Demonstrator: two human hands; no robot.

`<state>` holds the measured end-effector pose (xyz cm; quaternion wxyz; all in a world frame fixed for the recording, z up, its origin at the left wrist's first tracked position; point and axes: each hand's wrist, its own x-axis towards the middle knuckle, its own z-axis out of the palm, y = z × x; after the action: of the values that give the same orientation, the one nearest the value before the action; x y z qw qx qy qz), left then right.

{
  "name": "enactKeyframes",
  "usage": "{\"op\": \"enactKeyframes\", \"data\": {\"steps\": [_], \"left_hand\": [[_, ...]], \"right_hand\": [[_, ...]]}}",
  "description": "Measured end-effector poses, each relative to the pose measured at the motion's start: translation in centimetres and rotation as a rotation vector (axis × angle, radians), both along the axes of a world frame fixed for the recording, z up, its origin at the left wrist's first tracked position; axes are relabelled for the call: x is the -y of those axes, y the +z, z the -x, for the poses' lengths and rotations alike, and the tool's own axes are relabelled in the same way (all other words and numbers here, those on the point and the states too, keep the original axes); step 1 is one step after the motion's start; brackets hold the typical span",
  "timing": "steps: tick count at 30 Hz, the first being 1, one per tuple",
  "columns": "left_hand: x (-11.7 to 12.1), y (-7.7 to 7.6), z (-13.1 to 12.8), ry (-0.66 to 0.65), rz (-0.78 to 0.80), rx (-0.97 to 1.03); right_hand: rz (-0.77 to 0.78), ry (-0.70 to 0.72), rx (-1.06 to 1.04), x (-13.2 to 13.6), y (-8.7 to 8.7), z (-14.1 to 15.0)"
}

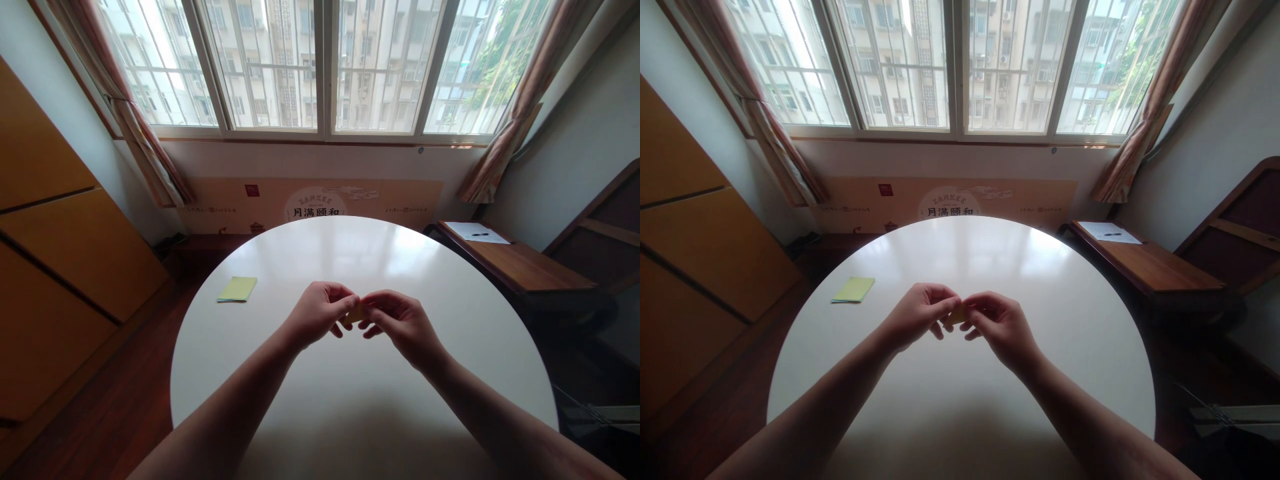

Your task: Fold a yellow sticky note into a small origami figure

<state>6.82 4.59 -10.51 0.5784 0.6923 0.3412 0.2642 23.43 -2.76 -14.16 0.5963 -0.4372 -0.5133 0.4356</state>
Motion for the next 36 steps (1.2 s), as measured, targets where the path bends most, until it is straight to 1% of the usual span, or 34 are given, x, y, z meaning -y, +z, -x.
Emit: {"op": "enactKeyframes", "data": {"steps": [9, 14, 24, 28, 31, 36], "left_hand": [[-0.09, -0.16, 0.03, -0.012, -0.015, -0.006], [0.01, -0.05, -0.01, -0.012, 0.003, -0.011], [-0.25, 0.33, 0.05, -0.061, 0.181, 0.014], [-0.24, 0.47, 0.1, -0.072, 0.217, 0.032], [-0.21, 0.43, 0.1, -0.061, 0.192, 0.022], [-0.06, 0.02, -0.05, 0.006, 0.072, -0.016]], "right_hand": [[0.005, 0.013, 0.014, -0.07, -0.09, -0.04], [0.024, 0.024, -0.007, -0.09, -0.05, -0.14], [0.032, 0.012, -0.02, -0.06, -0.18, -0.4], [0.035, 0.009, -0.027, -0.03, -0.07, -0.37], [0.04, 0.0, -0.02, -0.01, 0.04, -0.28], [0.035, -0.006, -0.005, -0.01, 0.08, -0.16]]}}
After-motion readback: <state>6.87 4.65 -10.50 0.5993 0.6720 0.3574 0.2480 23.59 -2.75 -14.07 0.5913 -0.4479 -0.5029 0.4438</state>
